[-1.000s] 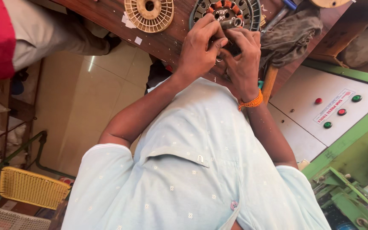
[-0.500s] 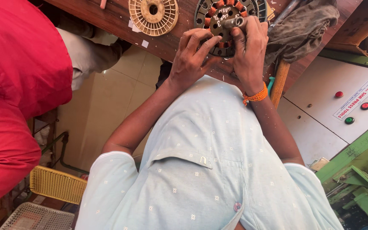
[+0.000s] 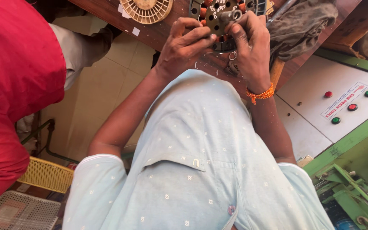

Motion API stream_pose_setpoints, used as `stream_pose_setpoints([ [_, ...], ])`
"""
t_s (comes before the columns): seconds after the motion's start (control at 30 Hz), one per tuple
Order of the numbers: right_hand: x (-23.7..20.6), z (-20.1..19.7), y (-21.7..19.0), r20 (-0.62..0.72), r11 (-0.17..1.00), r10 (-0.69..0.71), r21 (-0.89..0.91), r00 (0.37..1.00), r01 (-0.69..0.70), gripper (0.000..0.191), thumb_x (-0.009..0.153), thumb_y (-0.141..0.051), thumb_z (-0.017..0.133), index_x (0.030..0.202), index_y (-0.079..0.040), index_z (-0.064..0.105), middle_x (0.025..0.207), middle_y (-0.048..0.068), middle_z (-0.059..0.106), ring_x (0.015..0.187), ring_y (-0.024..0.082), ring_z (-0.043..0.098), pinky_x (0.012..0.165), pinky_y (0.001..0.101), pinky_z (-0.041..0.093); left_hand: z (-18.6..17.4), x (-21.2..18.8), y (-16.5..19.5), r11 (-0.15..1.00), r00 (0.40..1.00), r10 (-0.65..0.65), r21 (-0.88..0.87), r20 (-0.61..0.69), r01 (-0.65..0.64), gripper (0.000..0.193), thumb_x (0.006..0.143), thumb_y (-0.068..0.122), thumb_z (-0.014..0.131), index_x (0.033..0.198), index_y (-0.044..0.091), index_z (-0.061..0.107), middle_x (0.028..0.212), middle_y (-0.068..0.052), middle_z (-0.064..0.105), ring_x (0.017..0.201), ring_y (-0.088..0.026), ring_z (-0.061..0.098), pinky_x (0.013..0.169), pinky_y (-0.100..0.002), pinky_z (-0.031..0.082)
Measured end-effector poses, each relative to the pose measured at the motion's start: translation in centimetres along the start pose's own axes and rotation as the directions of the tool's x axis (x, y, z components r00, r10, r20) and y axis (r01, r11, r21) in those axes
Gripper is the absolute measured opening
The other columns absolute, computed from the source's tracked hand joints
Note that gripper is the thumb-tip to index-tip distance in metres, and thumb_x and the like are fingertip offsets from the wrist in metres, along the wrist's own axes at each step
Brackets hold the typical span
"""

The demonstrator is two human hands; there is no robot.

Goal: The person threads red insulated wire through the slots of a fan motor stator on a workbench, pulls the wire taut, and cuts it with scissors. They then use a wrench on the motor assembly and fit small components into the stator by hand.

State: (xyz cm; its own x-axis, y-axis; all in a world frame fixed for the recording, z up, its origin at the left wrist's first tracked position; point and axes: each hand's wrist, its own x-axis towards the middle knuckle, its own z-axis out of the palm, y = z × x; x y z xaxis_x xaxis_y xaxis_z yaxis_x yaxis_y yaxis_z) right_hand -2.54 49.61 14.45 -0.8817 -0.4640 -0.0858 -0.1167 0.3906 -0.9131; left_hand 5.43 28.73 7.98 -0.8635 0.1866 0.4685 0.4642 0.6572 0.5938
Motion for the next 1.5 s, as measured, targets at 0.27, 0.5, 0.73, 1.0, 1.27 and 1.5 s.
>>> stream_pose_setpoints([
  [0.27, 0.4, -0.9, 0.5, 0.021, 0.936, 0.019, 0.352, 1.0, -0.025, 0.029, 0.119, -0.026, 0.053, 0.11, 0.001, 0.054, 0.109, 0.005, 0.066, 0.103, 0.01, 0.059, 0.098, 0.0264, 0.052, -0.1, 0.5, 0.8, 0.994, 0.997, -0.079, -0.073, -0.004, 0.078, 0.053, 0.084, 0.025, 0.091, 0.131, 0.011, 0.069, 0.127, -0.003, 0.058, 0.121, -0.028, 0.052, 0.107, -0.043, 0.049],
  [0.5, 0.8, -0.8, 1.0, -0.033, 0.958, 0.037, 0.285, 0.999, -0.026, 0.029, 0.118, -0.026, 0.051, 0.106, 0.0, 0.056, 0.107, 0.007, 0.071, 0.098, 0.01, 0.062, 0.093, 0.0257, 0.052, 0.3, 2.0, 3.8, 0.961, 0.965, -0.263, 0.083, 0.001, 0.262, 0.047, 0.085, 0.028, 0.089, 0.126, 0.014, 0.07, 0.129, 0.0, 0.055, 0.12, -0.025, 0.049, 0.102, -0.042, 0.044],
  [0.73, 1.3, -1.3, 0.6, 0.028, 0.973, 0.031, 0.229, 0.999, -0.036, 0.028, 0.119, -0.022, 0.049, 0.103, 0.001, 0.052, 0.098, 0.007, 0.071, 0.093, 0.01, 0.063, 0.088, 0.0275, 0.054, -0.5, 2.7, 4.6, 0.965, 0.976, -0.211, 0.167, 0.046, 0.2, 0.042, 0.084, 0.021, 0.087, 0.121, 0.012, 0.068, 0.135, 0.005, 0.053, 0.117, -0.021, 0.05, 0.095, -0.043, 0.039],
  [1.0, 1.5, -0.4, 0.7, -0.024, 0.993, 0.01, 0.118, 1.0, -0.007, 0.024, 0.12, -0.019, 0.048, 0.107, 0.002, 0.05, 0.088, 0.009, 0.061, 0.082, 0.017, 0.064, 0.076, 0.0321, 0.053, -0.1, 3.0, 3.3, 0.976, 0.969, -0.218, 0.029, 0.112, 0.216, 0.037, 0.078, 0.014, 0.088, 0.109, 0.011, 0.067, 0.129, 0.005, 0.059, 0.099, -0.024, 0.048, 0.09, -0.04, 0.042],
  [1.27, 1.7, 0.0, 1.0, -0.091, 0.996, 0.028, 0.082, 0.995, -0.021, 0.027, 0.119, -0.021, 0.047, 0.103, 0.001, 0.048, 0.084, 0.009, 0.061, 0.077, 0.017, 0.062, 0.073, 0.0331, 0.051, -0.6, 3.6, 4.2, 0.952, 0.942, -0.304, 0.007, 0.14, 0.306, 0.04, 0.084, 0.017, 0.086, 0.117, 0.01, 0.065, 0.13, -0.001, 0.061, 0.103, -0.027, 0.051, 0.091, -0.042, 0.049],
  [1.5, 1.1, -0.9, 2.8, -0.296, 0.944, 0.097, 0.329, 0.95, 0.006, 0.026, 0.121, -0.025, 0.044, 0.105, -0.005, 0.051, 0.094, 0.003, 0.064, 0.089, 0.011, 0.061, 0.081, 0.0278, 0.052, -3.1, 4.3, 5.0, 0.911, 0.908, -0.395, -0.184, -0.139, 0.368, 0.03, 0.098, 0.029, 0.073, 0.12, 0.01, 0.066, 0.117, -0.004, 0.061, 0.109, -0.023, 0.055, 0.096, -0.041, 0.049],
])
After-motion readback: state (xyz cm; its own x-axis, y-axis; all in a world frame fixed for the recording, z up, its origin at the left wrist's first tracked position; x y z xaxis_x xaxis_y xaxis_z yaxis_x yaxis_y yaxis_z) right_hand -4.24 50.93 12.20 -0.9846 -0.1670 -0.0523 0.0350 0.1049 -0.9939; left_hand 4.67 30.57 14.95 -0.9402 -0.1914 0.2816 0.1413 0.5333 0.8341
